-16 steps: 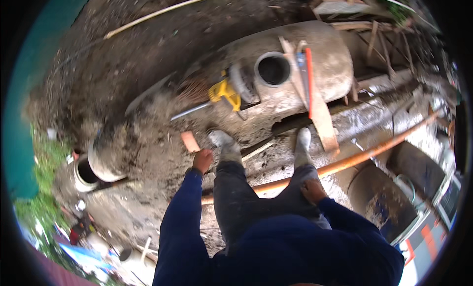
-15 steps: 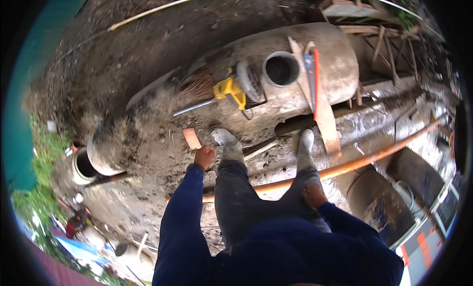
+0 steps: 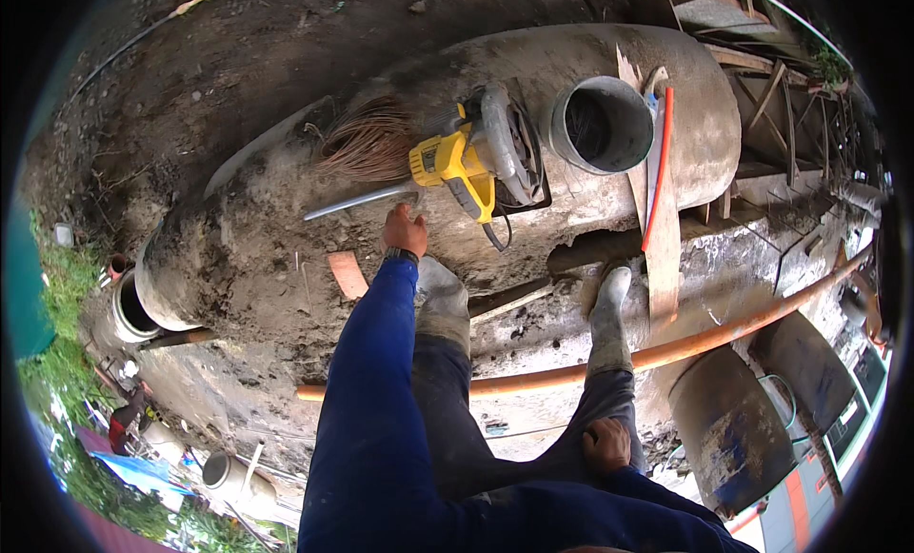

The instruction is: The person positions and fits a large curved metal sheet onto a metal frame near a cement mixer. They repeatedly lift, align, and adjust the sheet with both hands, then walk to retrieve a long orange pipe and a yellow power tool from the ground.

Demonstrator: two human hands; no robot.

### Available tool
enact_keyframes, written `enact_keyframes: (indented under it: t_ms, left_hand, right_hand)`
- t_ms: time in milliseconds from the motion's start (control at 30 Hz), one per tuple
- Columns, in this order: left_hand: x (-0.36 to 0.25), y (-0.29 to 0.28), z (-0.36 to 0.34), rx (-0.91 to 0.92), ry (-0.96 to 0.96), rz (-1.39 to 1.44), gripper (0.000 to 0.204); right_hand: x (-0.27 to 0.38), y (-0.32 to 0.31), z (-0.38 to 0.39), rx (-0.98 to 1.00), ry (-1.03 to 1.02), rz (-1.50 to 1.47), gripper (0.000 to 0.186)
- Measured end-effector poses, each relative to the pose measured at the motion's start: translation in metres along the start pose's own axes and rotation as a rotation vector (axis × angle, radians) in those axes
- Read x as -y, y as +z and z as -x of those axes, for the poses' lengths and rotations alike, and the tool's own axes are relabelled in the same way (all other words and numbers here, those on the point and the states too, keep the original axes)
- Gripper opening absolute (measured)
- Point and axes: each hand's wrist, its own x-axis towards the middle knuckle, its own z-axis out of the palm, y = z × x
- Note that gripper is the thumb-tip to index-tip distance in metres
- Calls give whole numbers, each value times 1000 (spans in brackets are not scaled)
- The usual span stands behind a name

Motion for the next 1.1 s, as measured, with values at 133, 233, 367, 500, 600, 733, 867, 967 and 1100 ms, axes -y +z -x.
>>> enact_keyframes:
  t_ms: [133,233,367,500,600,733,867,967,1100]
  left_hand:
    - [-12,20,-25,30,-6,-94,40]
    - [8,30,-38,-4,34,-163,36]
    - [-12,15,-45,157,50,-265,32]
    - [-20,-17,-26,226,142,-398,29]
    - [-30,-48,-4,339,164,-431,28]
    - [25,-74,31,449,297,-490,26]
    - [-21,-120,90,594,341,-320,21]
    - [-82,-147,145,677,387,-128,20]
    - [-208,-174,226,716,489,235,17]
  right_hand:
    - [8,14,-4,60,70,-25,11]
    - [14,17,-11,55,49,-52,10]
    - [18,12,-12,79,78,-55,10]
    - [23,-5,-14,55,30,-28,11]
    - [21,-13,-10,52,41,-19,12]
    - [-4,-14,-8,15,-51,-9,14]
    - [-13,-34,-16,180,-6,1,17]
    - [-29,-24,-35,177,-54,-166,21]
    - [-17,-11,-96,61,-321,-470,54]
